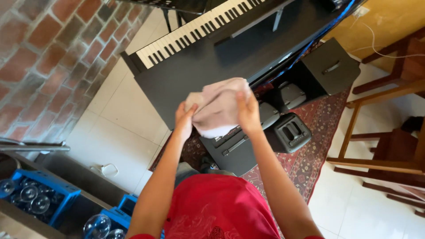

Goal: Cleaning a digital piano, its music stand, stool, and nearby speaker with a cloth.

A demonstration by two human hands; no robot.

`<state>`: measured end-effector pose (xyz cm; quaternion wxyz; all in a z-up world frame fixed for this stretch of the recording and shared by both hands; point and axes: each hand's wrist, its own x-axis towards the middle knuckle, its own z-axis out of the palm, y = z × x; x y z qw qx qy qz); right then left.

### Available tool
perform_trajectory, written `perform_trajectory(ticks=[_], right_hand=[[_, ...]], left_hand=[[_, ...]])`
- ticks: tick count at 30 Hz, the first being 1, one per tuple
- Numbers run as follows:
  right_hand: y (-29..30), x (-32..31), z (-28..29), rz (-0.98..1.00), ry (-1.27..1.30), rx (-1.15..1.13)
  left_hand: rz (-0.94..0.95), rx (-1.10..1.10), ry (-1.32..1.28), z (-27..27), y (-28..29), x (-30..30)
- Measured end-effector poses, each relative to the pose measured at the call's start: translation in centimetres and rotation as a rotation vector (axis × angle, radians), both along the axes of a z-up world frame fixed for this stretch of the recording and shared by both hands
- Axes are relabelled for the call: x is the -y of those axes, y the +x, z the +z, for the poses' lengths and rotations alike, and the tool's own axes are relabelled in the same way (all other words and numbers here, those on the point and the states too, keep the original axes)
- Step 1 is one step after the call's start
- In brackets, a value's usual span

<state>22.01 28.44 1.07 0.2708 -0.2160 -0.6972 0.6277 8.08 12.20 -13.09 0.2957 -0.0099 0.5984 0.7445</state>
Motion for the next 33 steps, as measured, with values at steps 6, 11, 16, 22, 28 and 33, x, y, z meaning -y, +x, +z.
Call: perform_trajectory(ticks=[6, 11, 16, 22, 28, 33], right_hand=[[-0.3, -2.6, -6.5, -0.089, 0.143, -0.093], [-1.7, -1.1, -6.3, 0.054, -0.232, -0.048], [-2.4, -1.0, -6.6, 0.095, -0.254, -0.043], [-3.3, 0.2, -6.3, 0.073, -0.231, 0.010], [-4.7, 1.2, -3.8, 0.076, -0.091, -0.017], [-5.4, 2.2, -1.5, 0.197, 0.012, -0.046]], left_hand=[[0.051, -0.439, -0.096, 3.5, -1.7, 5.3], [-0.041, -0.247, 0.197, 8.7, -1.6, 8.1], [-0.123, -0.086, 0.105, 8.5, -1.7, 10.3], [0.058, -0.180, -0.009, 6.7, -1.9, 11.5], [0.147, -0.237, 0.083, 4.9, -3.0, 12.8], [0.183, 0.032, 0.519, -0.5, -5.3, 13.0]])
